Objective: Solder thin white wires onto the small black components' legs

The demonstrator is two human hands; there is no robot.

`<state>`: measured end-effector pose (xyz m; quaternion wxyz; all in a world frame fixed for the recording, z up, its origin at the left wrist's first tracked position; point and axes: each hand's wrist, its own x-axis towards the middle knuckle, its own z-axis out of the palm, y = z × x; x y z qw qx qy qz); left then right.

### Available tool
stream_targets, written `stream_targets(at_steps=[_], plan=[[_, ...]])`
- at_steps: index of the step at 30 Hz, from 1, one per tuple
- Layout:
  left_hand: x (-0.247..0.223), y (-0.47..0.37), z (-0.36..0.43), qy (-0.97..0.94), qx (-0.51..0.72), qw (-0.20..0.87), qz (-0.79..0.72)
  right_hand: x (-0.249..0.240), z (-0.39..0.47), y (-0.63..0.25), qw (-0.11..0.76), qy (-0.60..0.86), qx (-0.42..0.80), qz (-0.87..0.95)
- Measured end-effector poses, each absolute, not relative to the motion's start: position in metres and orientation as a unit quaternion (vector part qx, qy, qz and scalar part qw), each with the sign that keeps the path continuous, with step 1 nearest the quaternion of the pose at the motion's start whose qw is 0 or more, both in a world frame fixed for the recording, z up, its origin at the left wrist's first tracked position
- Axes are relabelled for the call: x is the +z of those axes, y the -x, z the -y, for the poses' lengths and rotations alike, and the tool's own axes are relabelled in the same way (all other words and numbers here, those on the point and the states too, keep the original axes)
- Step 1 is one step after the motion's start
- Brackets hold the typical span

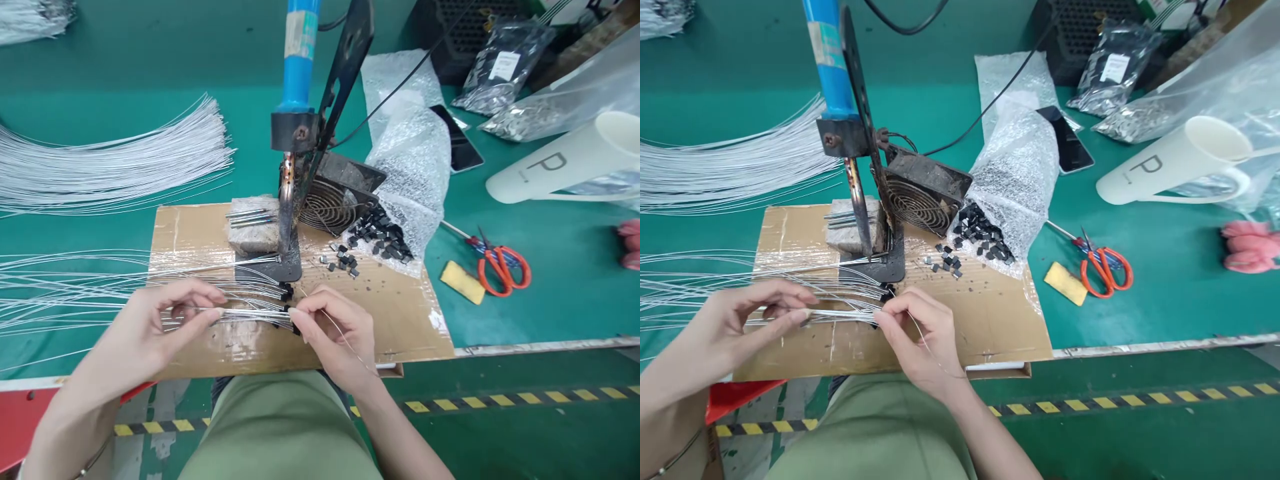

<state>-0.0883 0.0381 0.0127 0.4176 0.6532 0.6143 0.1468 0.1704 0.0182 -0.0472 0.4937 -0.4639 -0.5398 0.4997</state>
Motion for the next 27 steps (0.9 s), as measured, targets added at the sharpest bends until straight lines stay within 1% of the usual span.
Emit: stream_targets(at_steps=[4,7,10,14,17,20,24,27], plan=[[0.009,0.049,-0.028,-0.707,0.151,0.402,-0.562,-0.046,-0.017,-0.17,0.48,0.456,0.461,0.591],[0.006,0.024,-0.028,-0.702,0.178,0.428,-0.541,-0.045,-0.017,-0.171,0.483,0.46,0.445,0.598],[0.004,0.011,-0.033,-0.656,0.213,0.478,-0.544,-0.046,-0.017,-0.172,0.49,0.473,0.448,0.579],[0.003,0.007,-0.041,-0.605,0.253,0.526,-0.542,-0.048,-0.015,-0.172,0.509,0.496,0.479,0.516],[0.002,0.008,-0.043,-0.578,0.278,0.521,-0.563,-0.05,-0.016,-0.176,0.535,0.504,0.529,0.424],[0.002,0.008,-0.044,-0.552,0.294,0.525,-0.578,-0.052,-0.018,-0.182,0.565,0.476,0.58,0.344],[0.003,0.008,-0.044,-0.527,0.305,0.537,-0.584,-0.053,-0.022,-0.187,0.624,0.472,0.556,0.281],[0.002,0.011,-0.043,-0.535,0.3,0.542,-0.575,-0.052,-0.022,-0.186,0.629,0.488,0.534,0.285]])
